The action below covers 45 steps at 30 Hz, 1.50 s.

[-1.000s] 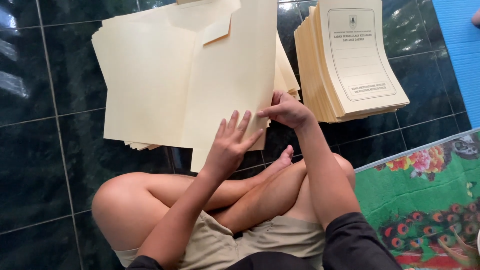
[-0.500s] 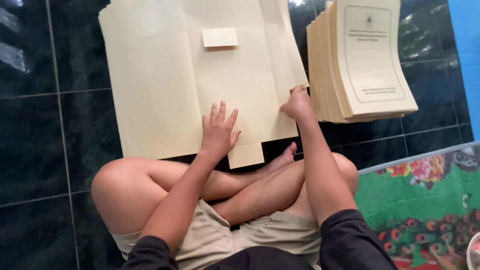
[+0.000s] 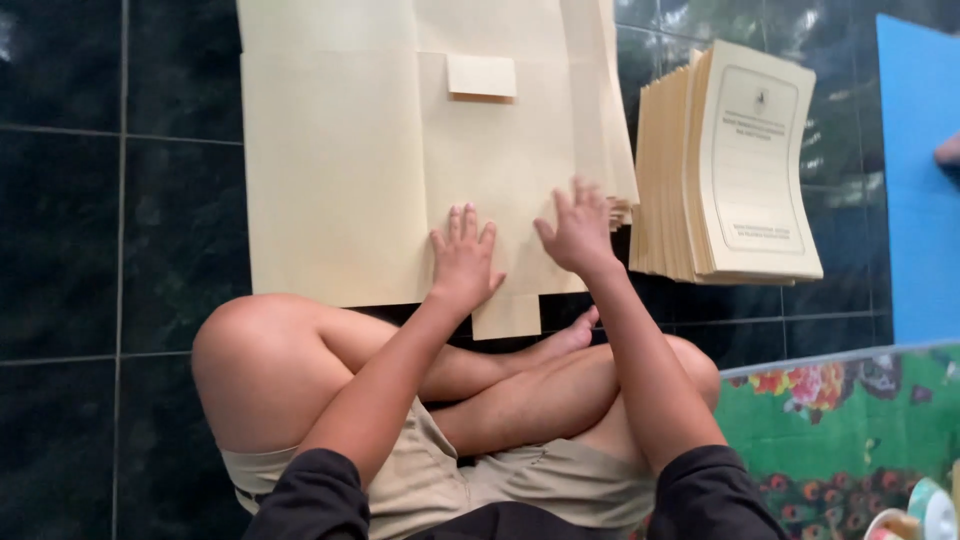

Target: Folding individual document covers and placing them into a finished stack.

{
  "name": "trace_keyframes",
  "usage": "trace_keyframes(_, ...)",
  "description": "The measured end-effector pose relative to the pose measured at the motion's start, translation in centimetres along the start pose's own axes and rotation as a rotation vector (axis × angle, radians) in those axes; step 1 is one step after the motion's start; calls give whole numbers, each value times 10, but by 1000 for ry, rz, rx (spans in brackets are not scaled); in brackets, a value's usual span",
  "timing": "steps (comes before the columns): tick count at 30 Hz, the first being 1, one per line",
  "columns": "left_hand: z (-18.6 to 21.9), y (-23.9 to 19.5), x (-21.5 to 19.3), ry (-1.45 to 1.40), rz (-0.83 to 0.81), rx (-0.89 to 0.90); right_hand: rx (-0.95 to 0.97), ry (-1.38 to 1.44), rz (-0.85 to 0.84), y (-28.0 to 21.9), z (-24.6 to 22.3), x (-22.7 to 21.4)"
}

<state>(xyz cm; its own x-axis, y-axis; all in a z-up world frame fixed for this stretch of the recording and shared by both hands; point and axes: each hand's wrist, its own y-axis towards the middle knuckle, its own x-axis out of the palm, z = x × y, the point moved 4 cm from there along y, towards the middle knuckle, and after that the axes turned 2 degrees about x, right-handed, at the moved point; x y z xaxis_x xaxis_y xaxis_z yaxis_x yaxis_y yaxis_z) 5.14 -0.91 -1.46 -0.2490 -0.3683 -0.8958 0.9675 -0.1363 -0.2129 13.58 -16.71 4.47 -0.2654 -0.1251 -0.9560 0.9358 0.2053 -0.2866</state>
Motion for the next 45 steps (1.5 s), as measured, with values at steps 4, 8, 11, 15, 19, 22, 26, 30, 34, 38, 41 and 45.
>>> trace_keyframes(4, -1, 3, -4, -30, -20, -23, -79, 36, -91, 29, -24, 16)
trace_keyframes(8, -4, 11, 2, -65, -59, -22, -81, 6, -116, 68, -47, 16)
trace_keyframes(11, -7, 20, 9, -95, -78, -36, -51, -17, -120, 98, -66, 21)
trace_keyframes(15, -1, 18, 3, -65, -124, -28, 58, 50, -164, 120, -87, 18)
trace_keyframes(19, 4, 14, -3, -55, -203, -41, 108, 140, -219, 129, -101, -3)
trace_keyframes(22, 8, 11, -9, -45, -250, -58, 134, 150, -262, 135, -108, -18)
trace_keyframes(26, 10, 7, -18, -42, -252, -70, 130, 179, -202, 145, -113, -34)
trace_keyframes(30, 12, 20, 29, 31, 9, -51, 4, -4, -140, 171, -126, -43)
trace_keyframes(34, 12, 15, 23, 25, 31, -49, -56, -51, -215, 184, -134, -51)
trace_keyframes(38, 13, 14, 20, 32, -17, -29, -48, -9, -326, 190, -138, -51)
trace_keyframes(41, 15, 13, 18, 54, -10, -30, -62, 30, -358, 192, -141, -53)
trace_keyframes(45, 11, 12, 17, 81, 22, -17, -89, 32, -300, 193, -135, -49)
